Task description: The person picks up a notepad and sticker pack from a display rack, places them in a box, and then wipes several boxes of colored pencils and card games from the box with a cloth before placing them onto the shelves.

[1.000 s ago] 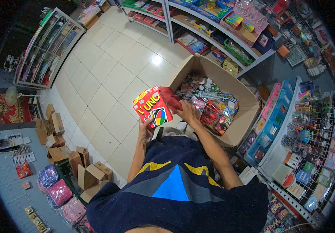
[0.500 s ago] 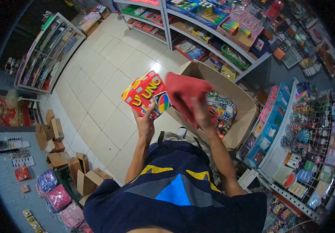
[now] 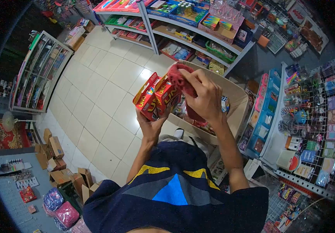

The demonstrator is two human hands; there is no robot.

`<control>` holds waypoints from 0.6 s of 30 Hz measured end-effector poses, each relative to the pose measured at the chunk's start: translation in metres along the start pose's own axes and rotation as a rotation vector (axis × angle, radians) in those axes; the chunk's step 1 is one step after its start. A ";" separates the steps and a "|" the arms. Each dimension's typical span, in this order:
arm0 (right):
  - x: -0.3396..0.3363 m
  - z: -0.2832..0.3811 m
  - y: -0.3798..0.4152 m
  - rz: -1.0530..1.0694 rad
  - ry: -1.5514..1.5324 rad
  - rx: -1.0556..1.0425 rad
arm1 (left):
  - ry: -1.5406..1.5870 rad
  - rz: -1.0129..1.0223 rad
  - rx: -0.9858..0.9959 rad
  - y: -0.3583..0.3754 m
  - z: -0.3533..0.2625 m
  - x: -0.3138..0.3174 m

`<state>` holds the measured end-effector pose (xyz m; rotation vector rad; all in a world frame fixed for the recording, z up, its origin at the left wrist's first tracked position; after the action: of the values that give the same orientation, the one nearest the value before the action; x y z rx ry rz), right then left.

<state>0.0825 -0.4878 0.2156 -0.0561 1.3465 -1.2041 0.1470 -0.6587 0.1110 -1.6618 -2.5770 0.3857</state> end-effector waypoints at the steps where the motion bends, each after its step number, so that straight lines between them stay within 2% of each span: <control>1: -0.003 0.000 -0.001 0.046 0.029 0.009 | -0.028 0.023 0.029 0.000 0.001 0.000; 3: -0.005 0.001 -0.001 0.139 0.083 0.031 | -0.087 0.071 0.086 0.001 0.002 -0.001; 7: -0.003 0.003 0.007 0.088 0.023 -0.034 | -0.046 0.189 0.082 -0.004 -0.016 0.000; 12: -0.001 0.019 0.014 0.076 0.104 -0.029 | -0.060 0.235 0.070 -0.002 -0.021 -0.005; 18: -0.008 0.041 0.021 0.026 0.041 -0.085 | -0.099 0.227 0.113 -0.003 -0.015 -0.010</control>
<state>0.1284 -0.4973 0.2203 -0.0748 1.4294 -1.1318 0.1506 -0.6662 0.1269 -1.9448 -2.3847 0.6278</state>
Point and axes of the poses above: each hand's wrist, its own y-axis away from the middle knuckle, its own x-axis out of the palm, z = x × y, the point moved 5 cm from there along -y, towards the middle knuckle, and after that the axes turned 13 degrees about -x, right-handed, at the moved point
